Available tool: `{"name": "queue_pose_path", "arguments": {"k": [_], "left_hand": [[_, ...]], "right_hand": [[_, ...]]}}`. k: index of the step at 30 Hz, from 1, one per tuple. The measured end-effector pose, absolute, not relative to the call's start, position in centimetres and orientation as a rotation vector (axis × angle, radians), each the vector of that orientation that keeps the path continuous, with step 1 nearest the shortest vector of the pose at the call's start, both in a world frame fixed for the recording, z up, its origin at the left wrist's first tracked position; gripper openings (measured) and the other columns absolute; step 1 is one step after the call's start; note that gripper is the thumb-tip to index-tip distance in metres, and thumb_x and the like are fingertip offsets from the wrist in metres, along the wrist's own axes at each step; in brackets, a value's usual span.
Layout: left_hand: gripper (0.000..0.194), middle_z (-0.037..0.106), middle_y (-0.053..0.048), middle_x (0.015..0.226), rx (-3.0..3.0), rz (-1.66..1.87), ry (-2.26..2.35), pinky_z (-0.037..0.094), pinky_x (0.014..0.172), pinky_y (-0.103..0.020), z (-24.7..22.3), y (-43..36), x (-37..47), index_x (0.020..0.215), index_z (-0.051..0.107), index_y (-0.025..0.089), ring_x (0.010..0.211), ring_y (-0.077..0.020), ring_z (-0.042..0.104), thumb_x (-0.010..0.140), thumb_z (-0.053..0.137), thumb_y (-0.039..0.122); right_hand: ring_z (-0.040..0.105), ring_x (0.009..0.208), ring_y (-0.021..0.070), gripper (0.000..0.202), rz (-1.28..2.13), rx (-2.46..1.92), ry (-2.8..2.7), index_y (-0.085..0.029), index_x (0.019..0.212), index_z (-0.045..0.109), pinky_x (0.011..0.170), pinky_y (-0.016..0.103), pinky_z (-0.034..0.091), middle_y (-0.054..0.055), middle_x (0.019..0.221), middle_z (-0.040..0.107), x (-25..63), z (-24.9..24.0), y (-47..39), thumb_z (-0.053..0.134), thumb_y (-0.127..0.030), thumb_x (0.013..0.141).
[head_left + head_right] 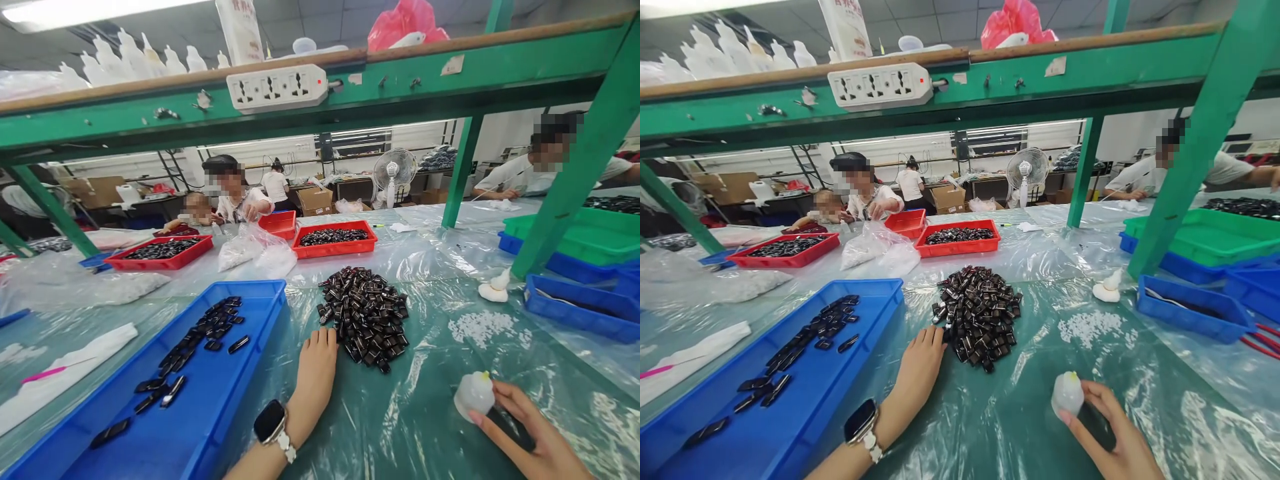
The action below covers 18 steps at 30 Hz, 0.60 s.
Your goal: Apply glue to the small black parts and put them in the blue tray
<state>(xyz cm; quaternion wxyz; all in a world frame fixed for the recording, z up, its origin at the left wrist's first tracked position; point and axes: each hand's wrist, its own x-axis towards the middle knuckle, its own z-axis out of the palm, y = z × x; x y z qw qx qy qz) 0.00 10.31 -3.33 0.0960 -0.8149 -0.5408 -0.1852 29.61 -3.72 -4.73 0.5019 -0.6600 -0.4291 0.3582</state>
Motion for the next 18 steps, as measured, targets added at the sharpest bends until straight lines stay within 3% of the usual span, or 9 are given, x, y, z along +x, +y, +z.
{"name": "queue_pose_path", "arguments": {"k": [2, 5, 9, 15, 18], "left_hand": [[0.017, 0.064, -0.009, 0.101, -2.457, -0.559, -1.589, 0.053, 0.083, -0.043, -2.9, 9.8, 0.2, 0.11, 0.058, 0.012, 0.093, -0.0231, 0.064, 0.097, 0.048, 0.013], [0.027, 0.062, -0.012, 0.1, -2.55, -0.59, -1.548, 0.051, 0.084, -0.045, -2.2, 7.9, 0.3, 0.112, 0.054, 0.012, 0.093, -0.0258, 0.063, 0.095, 0.035, 0.005], [0.026, 0.062, -0.009, 0.089, -2.731, -0.628, -1.483, 0.052, 0.071, -0.035, -0.9, 4.5, 0.5, 0.1, 0.052, 0.016, 0.08, -0.0226, 0.063, 0.094, 0.028, 0.007], [0.021, 0.057, -0.003, 0.068, -2.914, -0.616, -1.421, 0.042, 0.057, -0.031, -0.3, 1.7, 1.4, 0.079, 0.048, 0.02, 0.063, -0.0213, 0.058, 0.096, 0.035, 0.019], [0.027, 0.053, -0.002, 0.06, -2.962, -0.602, -1.427, 0.035, 0.052, -0.03, -0.6, 1.7, 1.7, 0.071, 0.045, 0.02, 0.056, -0.021, 0.053, 0.096, 0.04, 0.024]], "right_hand": [[0.06, 0.119, 0.0333, 0.046, 0.791, -1.597, -1.079, -0.025, 0.101, 0.064, 0.075, 0.029, 0.059, 0.012, 0.116, 0.072, 29.5, -4.5, -3.8, 0.072, -0.057, 0.07], [0.062, 0.116, 0.0329, 0.046, 0.732, -1.604, -1.08, -0.023, 0.099, 0.064, 0.076, 0.029, 0.058, 0.013, 0.114, 0.072, 29.4, -4.5, -4.0, 0.072, -0.057, 0.07], [0.059, 0.121, 0.0311, 0.045, 0.767, -1.597, -1.052, -0.024, 0.104, 0.063, 0.08, 0.028, 0.057, 0.011, 0.118, 0.071, 29.8, -5.0, -4.4, 0.074, -0.052, 0.072], [0.062, 0.117, 0.0284, 0.048, 0.856, -1.585, -0.954, -0.027, 0.112, 0.062, 0.088, 0.029, 0.055, 0.008, 0.124, 0.069, 30.0, -4.4, -5.9, 0.063, -0.062, 0.079], [0.059, 0.121, 0.0304, 0.056, 0.925, -1.665, -0.718, -0.027, 0.122, 0.06, 0.078, 0.028, 0.059, 0.007, 0.126, 0.068, 28.3, -3.1, -7.5, 0.055, -0.066, 0.083]]}}
